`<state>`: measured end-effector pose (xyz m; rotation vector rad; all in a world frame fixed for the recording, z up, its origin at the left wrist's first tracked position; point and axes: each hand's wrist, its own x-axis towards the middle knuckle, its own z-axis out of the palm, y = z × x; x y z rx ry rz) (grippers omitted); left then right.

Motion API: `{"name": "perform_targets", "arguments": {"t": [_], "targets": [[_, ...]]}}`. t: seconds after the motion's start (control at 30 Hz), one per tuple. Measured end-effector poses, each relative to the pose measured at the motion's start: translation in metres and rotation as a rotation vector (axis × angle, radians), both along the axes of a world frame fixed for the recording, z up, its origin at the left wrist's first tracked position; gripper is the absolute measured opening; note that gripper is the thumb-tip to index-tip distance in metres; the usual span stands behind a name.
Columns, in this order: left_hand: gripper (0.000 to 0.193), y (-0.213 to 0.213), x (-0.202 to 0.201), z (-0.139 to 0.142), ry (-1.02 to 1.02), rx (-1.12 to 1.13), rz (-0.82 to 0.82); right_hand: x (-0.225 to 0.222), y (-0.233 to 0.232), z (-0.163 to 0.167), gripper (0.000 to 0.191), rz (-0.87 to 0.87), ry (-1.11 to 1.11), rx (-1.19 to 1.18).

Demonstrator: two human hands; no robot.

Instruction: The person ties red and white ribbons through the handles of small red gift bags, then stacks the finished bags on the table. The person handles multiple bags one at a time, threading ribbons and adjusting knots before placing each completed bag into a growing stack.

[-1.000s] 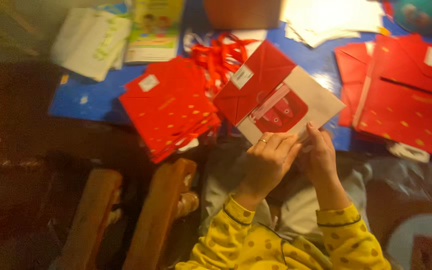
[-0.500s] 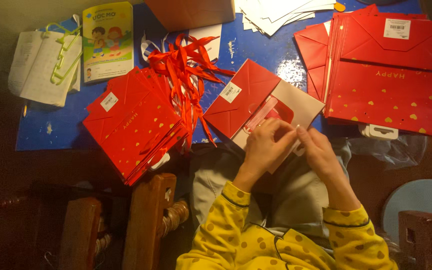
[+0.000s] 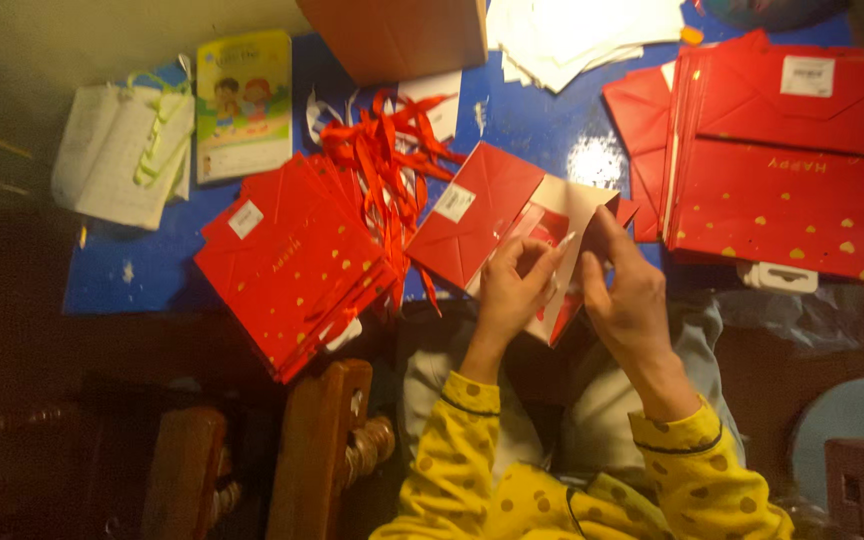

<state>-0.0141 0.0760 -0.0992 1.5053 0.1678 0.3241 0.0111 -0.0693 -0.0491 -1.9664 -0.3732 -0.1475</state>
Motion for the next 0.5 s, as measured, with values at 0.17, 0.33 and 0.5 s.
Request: {"name": "perform_targets", "arguments": {"t": [0.17,0.33,0.5], "targets": [[0.017,0.005,0.011,-0.001,0.134,-0.221,-0.048,0.021,0.015,-0.018,0.032,0.132,0.054,0.346],[0.018,0.026,0.033,0.008,0.042,-0.119,-0.026,0.040,0.035,-0.015,0.022,0.067,0.026,0.199],[0.018,0.030,0.048,0.012,0.030,0.041,-0.040,0.054,0.042,-0.008,0.017,0.035,0.119,0.059]]}}
